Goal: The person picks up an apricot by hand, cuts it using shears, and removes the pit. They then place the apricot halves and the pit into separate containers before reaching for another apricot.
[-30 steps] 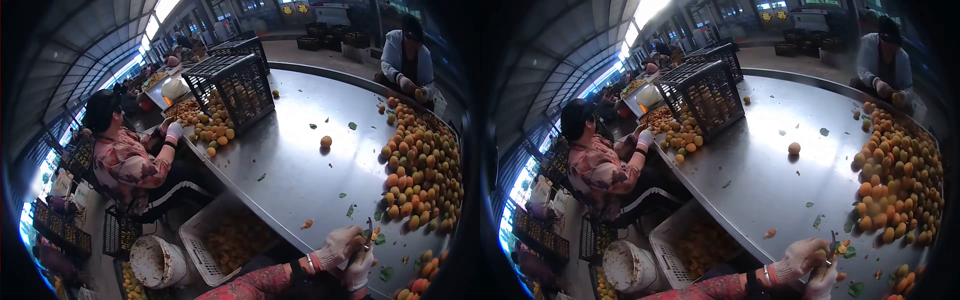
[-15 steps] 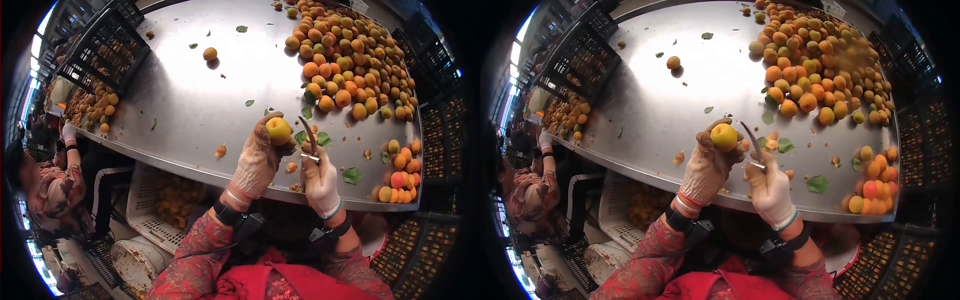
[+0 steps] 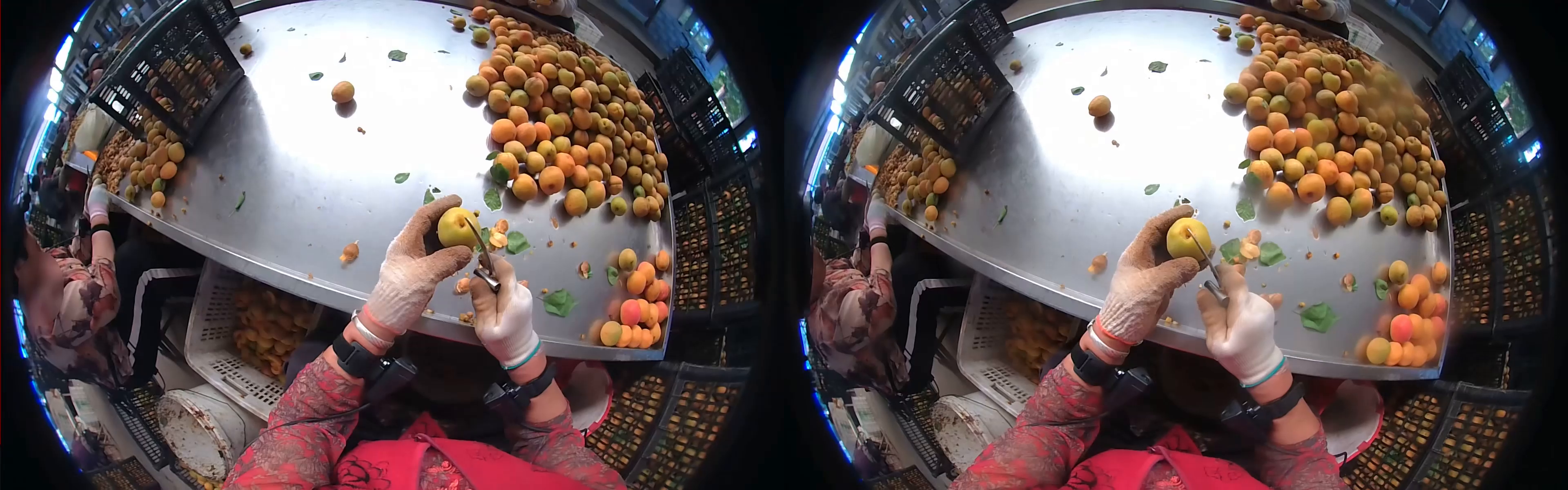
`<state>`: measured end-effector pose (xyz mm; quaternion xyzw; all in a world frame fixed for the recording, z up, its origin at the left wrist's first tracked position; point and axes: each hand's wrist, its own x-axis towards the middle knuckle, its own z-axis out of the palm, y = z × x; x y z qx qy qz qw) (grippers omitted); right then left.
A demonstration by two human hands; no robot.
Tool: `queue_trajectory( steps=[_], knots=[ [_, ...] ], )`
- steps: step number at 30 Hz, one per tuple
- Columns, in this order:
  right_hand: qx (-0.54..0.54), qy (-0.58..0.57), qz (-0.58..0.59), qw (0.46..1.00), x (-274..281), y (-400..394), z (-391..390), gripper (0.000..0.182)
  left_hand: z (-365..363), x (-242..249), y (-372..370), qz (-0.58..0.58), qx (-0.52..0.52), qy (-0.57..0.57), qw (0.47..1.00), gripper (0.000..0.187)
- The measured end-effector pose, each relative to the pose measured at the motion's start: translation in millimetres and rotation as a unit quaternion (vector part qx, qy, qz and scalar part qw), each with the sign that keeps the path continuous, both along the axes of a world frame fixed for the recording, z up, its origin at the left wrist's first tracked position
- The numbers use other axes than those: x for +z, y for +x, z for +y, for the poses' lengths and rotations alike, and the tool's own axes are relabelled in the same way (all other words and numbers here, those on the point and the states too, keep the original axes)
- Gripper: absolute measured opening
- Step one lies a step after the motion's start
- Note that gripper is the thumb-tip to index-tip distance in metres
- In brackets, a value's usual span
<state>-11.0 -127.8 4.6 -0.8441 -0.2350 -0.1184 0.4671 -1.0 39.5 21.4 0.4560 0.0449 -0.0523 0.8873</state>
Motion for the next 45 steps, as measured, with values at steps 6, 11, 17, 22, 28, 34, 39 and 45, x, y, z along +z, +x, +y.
queue_trajectory(
  steps=[6,11,17,22,28,34,39,45],
  knots=[
    [-0.011,0.024,0.006,1.000,6,1,-6,0.034,-1,4,-2,-0.027,0.020,0.092,0.995,0.065],
    [-0.040,0.050,0.111,0.992,6,0,-14,0.029,-3,1,-2,-0.050,0.033,0.095,0.994,0.063],
    [-0.020,0.020,0.053,0.998,11,-1,-12,0.031,-4,-1,-2,-0.099,0.051,0.125,0.986,0.061],
    [-0.048,0.070,0.119,0.989,4,-2,-15,0.029,1,-17,-1,-0.017,-0.008,-0.138,0.990,0.045],
    [-0.044,0.071,0.128,0.988,7,-2,-13,0.025,3,-20,2,0.018,-0.040,-0.303,0.952,0.071],
    [-0.037,0.068,0.136,0.988,5,0,-13,0.028,4,-26,3,0.023,-0.042,-0.335,0.941,0.071],
    [-0.019,0.037,0.076,0.996,11,1,-6,0.030,1,-21,0,0.020,-0.035,-0.253,0.967,0.062],
    [0.009,-0.006,-0.007,1.000,6,4,-8,0.034,-6,-4,-4,-0.018,0.022,-0.012,1.000,0.056]
  ],
)
